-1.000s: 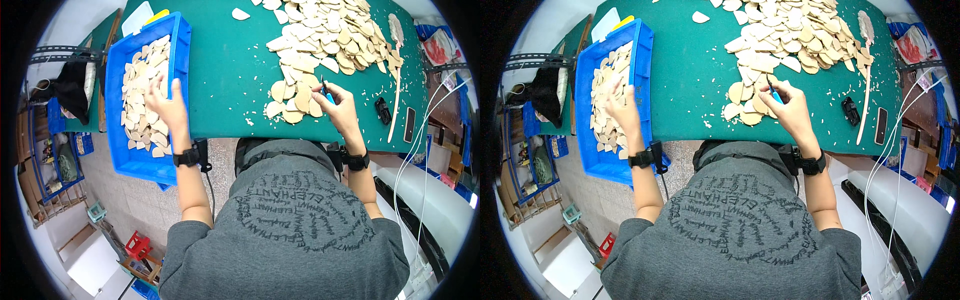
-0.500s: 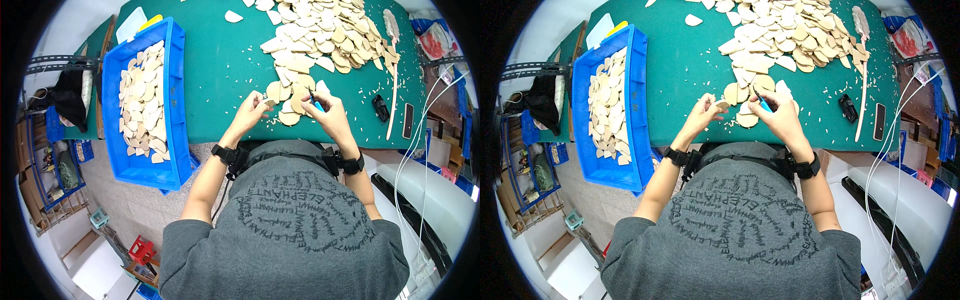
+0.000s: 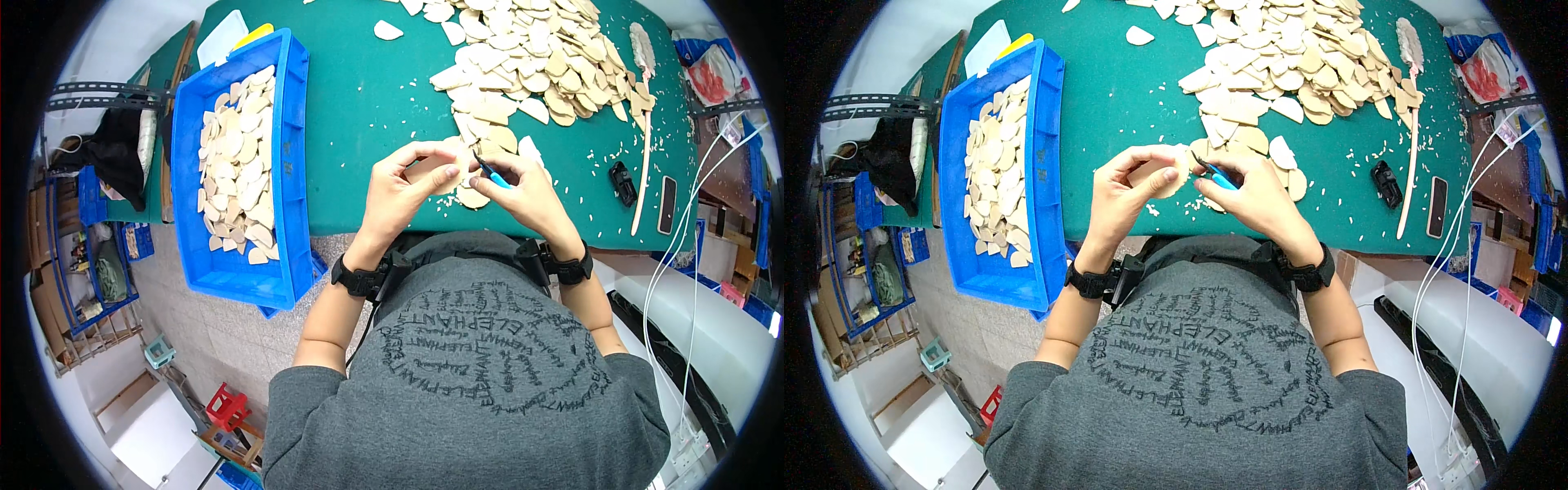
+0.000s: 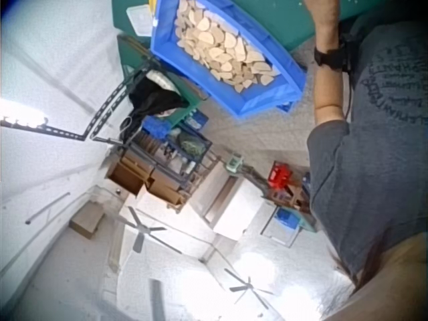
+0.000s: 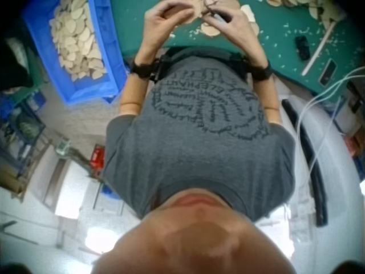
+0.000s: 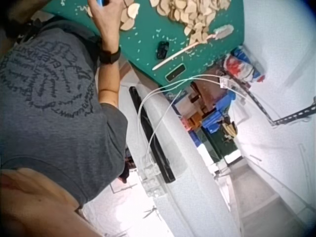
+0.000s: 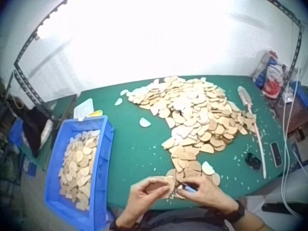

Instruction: The person repeatedly picks up small, light-colored wooden pieces from a green table and uses a blue utility knife to trim and shape their edges. Shaped pieces are placed into a blue bin to the left, while offcuts remain on the table.

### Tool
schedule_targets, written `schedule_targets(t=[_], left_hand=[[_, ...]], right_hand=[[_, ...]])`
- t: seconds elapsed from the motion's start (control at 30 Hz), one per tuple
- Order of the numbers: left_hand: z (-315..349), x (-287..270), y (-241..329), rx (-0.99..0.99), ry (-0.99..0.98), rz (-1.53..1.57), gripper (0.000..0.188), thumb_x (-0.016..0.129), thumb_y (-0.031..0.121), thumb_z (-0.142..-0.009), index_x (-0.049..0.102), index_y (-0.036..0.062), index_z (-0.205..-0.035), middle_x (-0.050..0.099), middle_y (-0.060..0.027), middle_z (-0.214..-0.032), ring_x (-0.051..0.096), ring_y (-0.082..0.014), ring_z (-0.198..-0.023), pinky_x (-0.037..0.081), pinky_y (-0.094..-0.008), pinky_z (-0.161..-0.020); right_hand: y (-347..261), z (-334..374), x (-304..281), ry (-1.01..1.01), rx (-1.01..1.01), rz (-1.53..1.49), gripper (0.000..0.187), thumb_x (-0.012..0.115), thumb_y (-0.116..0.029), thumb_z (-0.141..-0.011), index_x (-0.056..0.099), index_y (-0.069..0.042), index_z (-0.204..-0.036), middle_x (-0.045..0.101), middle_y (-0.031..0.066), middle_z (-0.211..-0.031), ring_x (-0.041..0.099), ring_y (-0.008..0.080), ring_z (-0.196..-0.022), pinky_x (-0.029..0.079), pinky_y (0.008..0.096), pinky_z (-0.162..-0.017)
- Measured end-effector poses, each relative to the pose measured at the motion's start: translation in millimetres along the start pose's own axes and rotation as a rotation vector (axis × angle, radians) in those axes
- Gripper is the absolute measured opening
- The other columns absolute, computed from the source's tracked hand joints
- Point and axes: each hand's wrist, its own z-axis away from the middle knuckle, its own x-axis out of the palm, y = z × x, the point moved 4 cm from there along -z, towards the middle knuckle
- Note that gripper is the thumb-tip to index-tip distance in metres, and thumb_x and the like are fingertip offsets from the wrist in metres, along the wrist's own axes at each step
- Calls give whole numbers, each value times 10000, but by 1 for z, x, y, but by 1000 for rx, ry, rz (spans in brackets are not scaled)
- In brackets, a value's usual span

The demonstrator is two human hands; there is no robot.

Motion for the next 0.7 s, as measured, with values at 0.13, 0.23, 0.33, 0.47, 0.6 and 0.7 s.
schedule_targets(t=[0.13,0.23,0.33,0.47,0.6,0.7], left_hand=[[2,2,2,61,14,-139,162,719,103,-812,683,31,-953,680,-45,-928,630,-103,-836,512,-246,-735],[3,4,3,66,31,-177,170,725,108,-797,686,42,-949,685,-62,-918,640,-122,-840,513,-258,-744],[4,4,4,160,49,-257,173,726,107,-788,686,52,-946,688,-80,-912,649,-160,-843,510,-276,-752],[4,4,11,231,43,-339,165,723,108,-784,686,58,-937,687,-91,-908,649,-197,-843,505,-296,-755],[4,4,14,273,40,-381,160,720,102,-783,685,58,-932,686,-92,-903,648,-202,-838,505,-301,-753],[4,0,10,270,29,-406,155,715,77,-799,684,44,-948,687,-75,-952,639,-145,-869,510,-271,-770]], right_hand=[[-7,1,0,3,-7,13,306,682,-211,-768,671,-15,-1003,686,103,-855,636,163,-783,487,290,-746],[-5,1,1,49,-66,57,290,676,-199,-764,675,-25,-996,687,114,-864,650,195,-792,491,303,-746],[-3,2,0,51,-47,95,268,676,-193,-761,680,-25,-969,687,122,-877,656,214,-807,494,309,-750],[-5,0,0,59,-106,142,249,683,-188,-752,685,-24,-940,684,121,-860,654,206,-796,494,309,-744],[-1,0,2,79,-91,113,228,680,-184,-750,689,-23,-912,677,109,-799,644,190,-728,493,302,-702],[1,-1,6,84,-81,113,214,675,-183,-752,691,-23,-894,660,92,-745,622,157,-676,481,281,-657]])
